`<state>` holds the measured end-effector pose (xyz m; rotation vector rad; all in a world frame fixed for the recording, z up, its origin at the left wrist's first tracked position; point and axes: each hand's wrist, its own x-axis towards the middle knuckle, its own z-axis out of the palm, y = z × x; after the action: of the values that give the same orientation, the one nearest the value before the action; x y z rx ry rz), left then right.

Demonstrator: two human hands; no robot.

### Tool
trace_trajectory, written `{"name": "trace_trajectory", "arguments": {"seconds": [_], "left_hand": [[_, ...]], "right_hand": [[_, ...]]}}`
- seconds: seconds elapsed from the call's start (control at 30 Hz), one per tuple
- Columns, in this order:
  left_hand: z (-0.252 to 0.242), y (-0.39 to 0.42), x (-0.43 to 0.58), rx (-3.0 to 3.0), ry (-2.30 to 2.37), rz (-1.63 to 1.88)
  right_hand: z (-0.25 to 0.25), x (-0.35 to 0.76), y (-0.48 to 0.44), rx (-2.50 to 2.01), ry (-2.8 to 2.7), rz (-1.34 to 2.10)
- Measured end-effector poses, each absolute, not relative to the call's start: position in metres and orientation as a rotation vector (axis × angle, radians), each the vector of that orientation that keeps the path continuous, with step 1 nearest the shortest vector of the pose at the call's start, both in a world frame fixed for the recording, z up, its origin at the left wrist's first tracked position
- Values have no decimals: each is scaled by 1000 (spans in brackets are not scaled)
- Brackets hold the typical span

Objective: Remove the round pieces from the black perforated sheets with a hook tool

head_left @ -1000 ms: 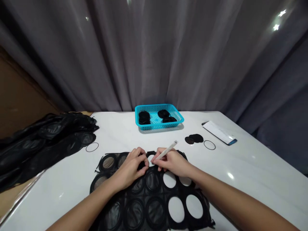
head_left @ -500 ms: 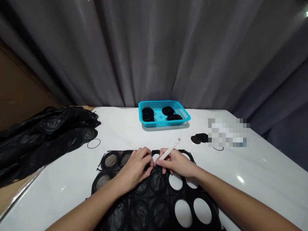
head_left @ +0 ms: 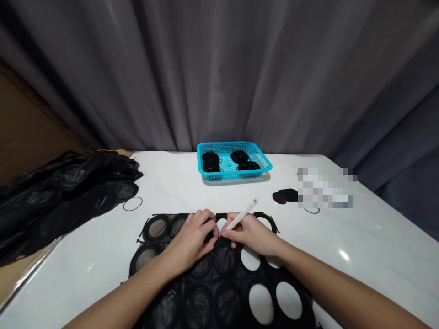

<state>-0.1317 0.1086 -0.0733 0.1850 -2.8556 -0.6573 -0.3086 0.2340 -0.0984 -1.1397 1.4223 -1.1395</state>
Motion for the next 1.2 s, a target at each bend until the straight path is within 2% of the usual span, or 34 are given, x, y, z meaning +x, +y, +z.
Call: {"name": "trace_trajectory", "arguments": {"seconds": [0.2,0.33,0.47,0.57,0.67,0.77,1.2], "left_hand": [[-72,110,-135,207,-2864,-645],[-64,109,-123,299,-2859,-635],[-66,100,-83,333,-2884,-378],[-74,95,-55,257,-2950,-97],[-80,92,-43,303,-3012,10],[-82,91,-42,338,-3015,19],[-69,97,-37,174,-3115,-14]], "right_hand": [[-101,-301,238,-1234,1504,-1175],[-99,-304,242,-1173,1581,-1337],[-89,-308,237,-1036,1508,-1481],[-84,-299,222,-1140,1429,-1428],[-85,-282,205,-1433,1473,-1335],[-91,-271,194,-1583,1524,-1246],[-96,-273,195,-1630,1492,-1234]]}}
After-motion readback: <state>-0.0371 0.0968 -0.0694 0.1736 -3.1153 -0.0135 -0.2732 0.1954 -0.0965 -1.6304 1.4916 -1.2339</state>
